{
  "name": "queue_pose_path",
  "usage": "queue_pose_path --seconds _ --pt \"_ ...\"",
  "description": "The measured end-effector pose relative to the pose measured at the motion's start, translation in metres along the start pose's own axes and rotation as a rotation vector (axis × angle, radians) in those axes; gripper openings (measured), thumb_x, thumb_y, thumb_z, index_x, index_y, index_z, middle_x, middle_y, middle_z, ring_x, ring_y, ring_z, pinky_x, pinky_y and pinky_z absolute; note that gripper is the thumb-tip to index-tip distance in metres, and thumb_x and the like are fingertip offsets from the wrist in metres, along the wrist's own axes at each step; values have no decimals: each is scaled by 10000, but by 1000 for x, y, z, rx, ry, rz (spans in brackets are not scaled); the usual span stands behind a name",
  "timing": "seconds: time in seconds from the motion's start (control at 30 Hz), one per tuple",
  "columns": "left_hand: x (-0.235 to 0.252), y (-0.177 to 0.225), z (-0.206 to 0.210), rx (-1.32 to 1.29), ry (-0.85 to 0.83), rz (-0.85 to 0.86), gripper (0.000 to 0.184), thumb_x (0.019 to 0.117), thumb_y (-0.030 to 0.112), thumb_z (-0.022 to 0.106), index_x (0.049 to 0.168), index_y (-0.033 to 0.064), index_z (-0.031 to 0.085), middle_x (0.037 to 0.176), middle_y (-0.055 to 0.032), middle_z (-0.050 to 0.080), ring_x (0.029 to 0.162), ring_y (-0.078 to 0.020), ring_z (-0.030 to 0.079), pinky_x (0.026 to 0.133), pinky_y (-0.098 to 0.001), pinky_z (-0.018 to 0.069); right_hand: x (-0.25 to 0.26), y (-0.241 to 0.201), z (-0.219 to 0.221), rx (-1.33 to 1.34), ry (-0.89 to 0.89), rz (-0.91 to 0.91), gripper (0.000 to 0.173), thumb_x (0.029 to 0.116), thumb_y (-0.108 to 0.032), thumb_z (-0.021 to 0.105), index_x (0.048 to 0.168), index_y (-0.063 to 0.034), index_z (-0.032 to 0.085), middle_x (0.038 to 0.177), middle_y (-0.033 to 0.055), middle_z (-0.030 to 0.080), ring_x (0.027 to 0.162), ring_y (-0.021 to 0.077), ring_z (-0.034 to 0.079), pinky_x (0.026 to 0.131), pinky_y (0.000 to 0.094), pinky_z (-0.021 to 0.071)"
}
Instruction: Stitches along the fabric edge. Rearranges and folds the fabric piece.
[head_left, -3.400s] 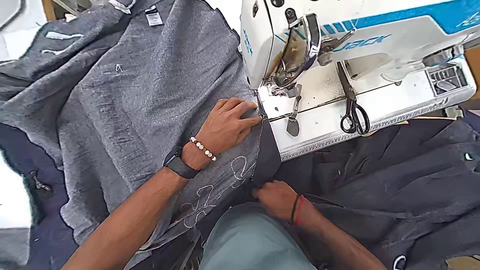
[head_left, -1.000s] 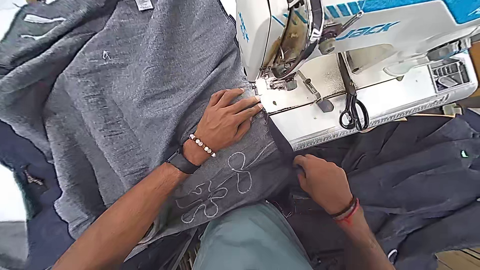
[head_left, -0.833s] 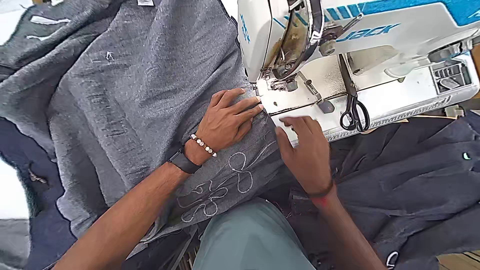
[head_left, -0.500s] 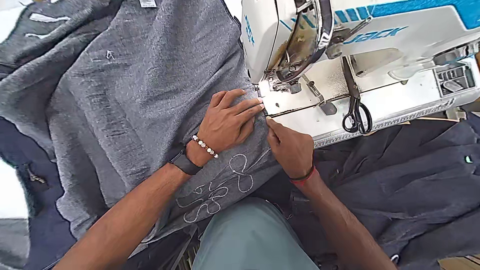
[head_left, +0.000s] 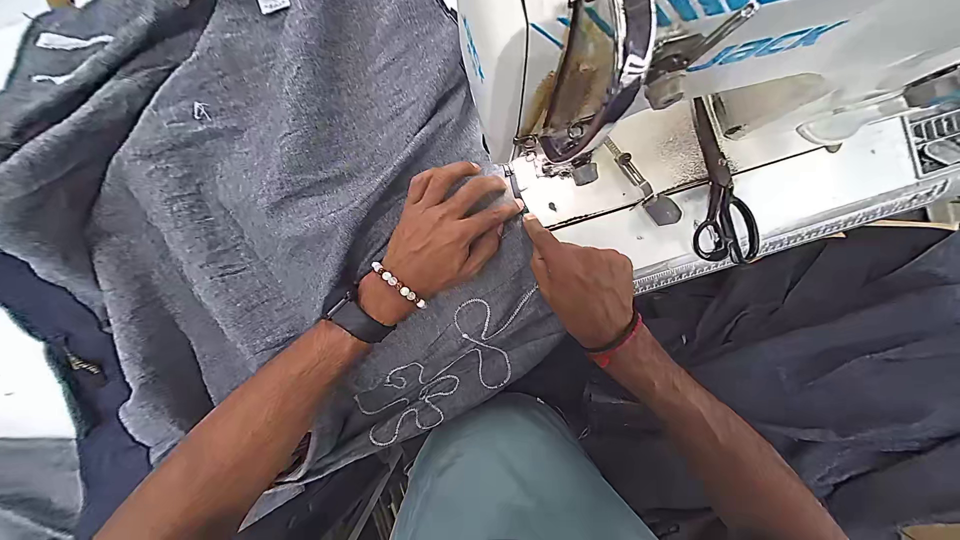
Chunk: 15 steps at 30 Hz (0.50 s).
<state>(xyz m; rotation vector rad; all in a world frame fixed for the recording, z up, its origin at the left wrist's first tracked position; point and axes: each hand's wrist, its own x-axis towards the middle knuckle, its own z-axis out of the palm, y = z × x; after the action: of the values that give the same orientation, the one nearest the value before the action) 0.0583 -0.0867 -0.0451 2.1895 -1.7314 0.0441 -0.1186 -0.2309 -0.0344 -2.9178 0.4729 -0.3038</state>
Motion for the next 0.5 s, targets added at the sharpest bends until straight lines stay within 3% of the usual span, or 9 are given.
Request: queue_pose_path --seconds 0.23,0.37,0.5 --pt "19 -38 -4 0 33 106 351 1031 343 497 1303 331 718 1370 31 666 1378 -300 476 1148 -519 280 26 -3 -8 44 -66 24 341 1038 -205 505 1300 -143 714 552 59 546 431 249 523 374 391 339" --pt "30 -62 -9 -14 36 187 329 1020 338 509 1245 324 749 1284 13 705 1363 -306 483 1139 -531 266 43 -5 2 -18 -12 41 355 1030 -225 494 1296 -216 729 594 57 594 488 264 572 418 404 364" --pt "40 -71 -16 61 8 190 325 1033 347 486 1214 316 754 1324 17 688 1368 -312 482 1140 -532 271 47 -11 9 -24 28 72 349 1032 -235 496 1289 -186 727 589 59 596 490 265 579 419 407 374"
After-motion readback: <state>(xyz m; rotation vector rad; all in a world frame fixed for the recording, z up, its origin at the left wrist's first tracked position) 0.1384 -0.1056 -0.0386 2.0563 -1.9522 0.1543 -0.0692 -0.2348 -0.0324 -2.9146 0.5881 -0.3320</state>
